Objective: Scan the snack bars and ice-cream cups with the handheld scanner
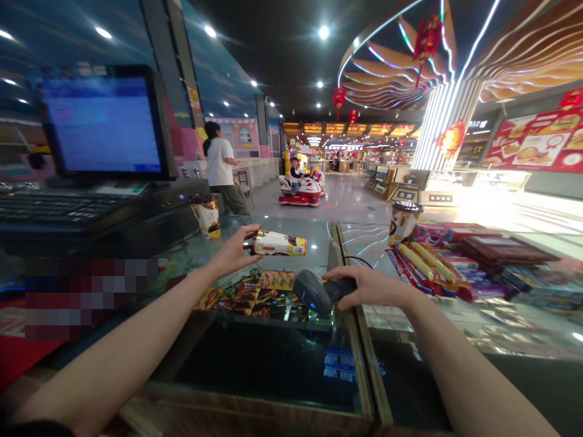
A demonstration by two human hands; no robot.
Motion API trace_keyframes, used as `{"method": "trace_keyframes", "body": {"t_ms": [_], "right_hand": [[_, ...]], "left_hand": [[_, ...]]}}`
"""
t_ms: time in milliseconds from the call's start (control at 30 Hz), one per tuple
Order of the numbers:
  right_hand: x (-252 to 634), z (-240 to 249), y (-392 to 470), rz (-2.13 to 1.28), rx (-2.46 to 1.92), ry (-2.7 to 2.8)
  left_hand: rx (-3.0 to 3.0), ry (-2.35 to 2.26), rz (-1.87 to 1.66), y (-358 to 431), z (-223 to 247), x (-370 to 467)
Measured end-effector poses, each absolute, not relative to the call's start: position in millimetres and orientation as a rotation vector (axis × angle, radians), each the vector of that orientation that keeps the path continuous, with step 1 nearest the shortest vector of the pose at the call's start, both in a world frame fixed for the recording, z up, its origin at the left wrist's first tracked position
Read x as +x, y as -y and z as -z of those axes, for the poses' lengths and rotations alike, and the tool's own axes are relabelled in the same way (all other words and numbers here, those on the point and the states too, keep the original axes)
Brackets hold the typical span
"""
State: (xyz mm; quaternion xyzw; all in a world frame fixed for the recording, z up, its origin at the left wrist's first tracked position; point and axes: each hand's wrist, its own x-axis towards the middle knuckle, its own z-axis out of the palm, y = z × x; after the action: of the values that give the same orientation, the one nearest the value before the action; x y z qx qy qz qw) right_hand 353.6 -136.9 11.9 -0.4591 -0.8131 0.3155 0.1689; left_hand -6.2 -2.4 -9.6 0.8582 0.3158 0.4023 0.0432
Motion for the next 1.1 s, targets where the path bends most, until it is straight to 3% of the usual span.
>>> {"method": "trace_keyframes", "body": {"t_ms": [167, 567, 1100], "right_hand": [[356.2, -22.9, 142.9, -0.976, -1.31, 2.235], [353.6, 8.7, 100.0, -0.579, -1.282, 2.022], [292.5, -6.2, 32.9, -0.729, -1.168, 2.041]], "left_hand": [[2.596, -0.952, -1.209, 2.4, 10.2, -6.3], [2.727, -0.854, -1.168, -0.7, -0.4, -9.1], [2.637, -0.825, -1.274, 7.3, -9.9, 3.0]]}}
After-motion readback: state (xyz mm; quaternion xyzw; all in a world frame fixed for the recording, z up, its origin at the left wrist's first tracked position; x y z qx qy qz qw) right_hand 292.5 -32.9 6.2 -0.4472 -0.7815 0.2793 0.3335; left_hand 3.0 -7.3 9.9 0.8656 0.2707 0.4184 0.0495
